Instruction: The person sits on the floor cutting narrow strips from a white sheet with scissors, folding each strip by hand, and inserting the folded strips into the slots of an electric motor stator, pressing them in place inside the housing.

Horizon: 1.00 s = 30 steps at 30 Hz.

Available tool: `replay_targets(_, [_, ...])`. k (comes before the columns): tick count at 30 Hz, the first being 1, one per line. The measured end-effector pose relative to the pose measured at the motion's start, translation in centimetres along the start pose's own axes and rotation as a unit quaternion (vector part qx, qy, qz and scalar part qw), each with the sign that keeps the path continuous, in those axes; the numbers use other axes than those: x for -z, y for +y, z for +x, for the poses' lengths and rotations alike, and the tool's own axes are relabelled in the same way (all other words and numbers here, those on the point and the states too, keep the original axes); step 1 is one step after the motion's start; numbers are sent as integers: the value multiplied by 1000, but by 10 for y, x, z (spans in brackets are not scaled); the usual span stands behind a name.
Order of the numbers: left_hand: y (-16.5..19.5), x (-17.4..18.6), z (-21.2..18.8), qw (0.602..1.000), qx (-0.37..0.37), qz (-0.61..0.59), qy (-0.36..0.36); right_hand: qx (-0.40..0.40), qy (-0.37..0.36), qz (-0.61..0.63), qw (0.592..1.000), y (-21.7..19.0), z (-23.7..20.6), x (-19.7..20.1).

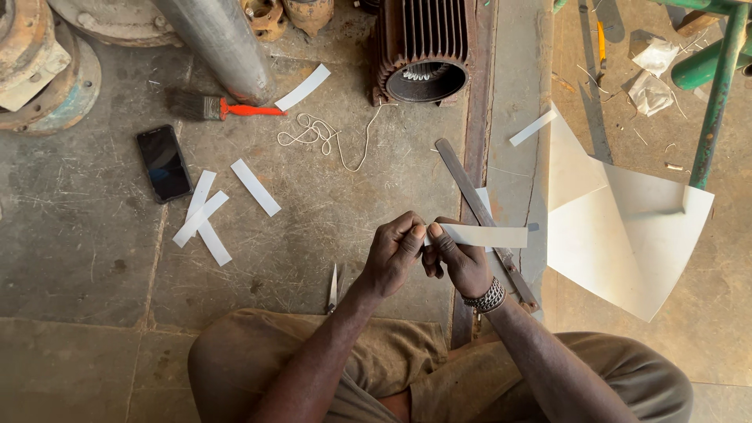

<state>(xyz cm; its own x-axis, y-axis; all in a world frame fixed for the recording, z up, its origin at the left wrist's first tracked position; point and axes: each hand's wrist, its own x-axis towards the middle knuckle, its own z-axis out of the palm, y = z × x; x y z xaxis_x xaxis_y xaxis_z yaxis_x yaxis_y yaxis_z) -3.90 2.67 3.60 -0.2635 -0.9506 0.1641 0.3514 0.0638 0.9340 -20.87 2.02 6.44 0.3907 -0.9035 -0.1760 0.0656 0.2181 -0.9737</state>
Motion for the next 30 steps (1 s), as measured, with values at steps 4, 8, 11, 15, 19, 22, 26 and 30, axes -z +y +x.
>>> replay_targets(4, [-3,-3,-1,994,14,-103,17,2,-35,19,999,9,-2,0])
replay_targets(8, [-3,-2,1,981,71,-178,16,-23,10,88,996,20,0,5])
replay_targets(11, [-5,-1,3,986,68,-154,-10,-35,12,131,991,23,0,9])
replay_targets(15, [-14,0,0,987,48,-153,-13,-37,-13,111,993,20,-1,8])
replay_targets(19, [-27,5,-3,997,-6,-78,10,-25,-51,59,997,20,0,5])
replay_targets(22, [-34,8,-3,997,14,-71,26,-32,-22,52,998,21,2,6])
replay_targets(26, [-33,5,-2,989,69,-130,13,-49,23,88,995,22,4,9])
replay_targets(30, [-27,3,1,990,28,-137,-8,-61,5,103,993,25,2,9])
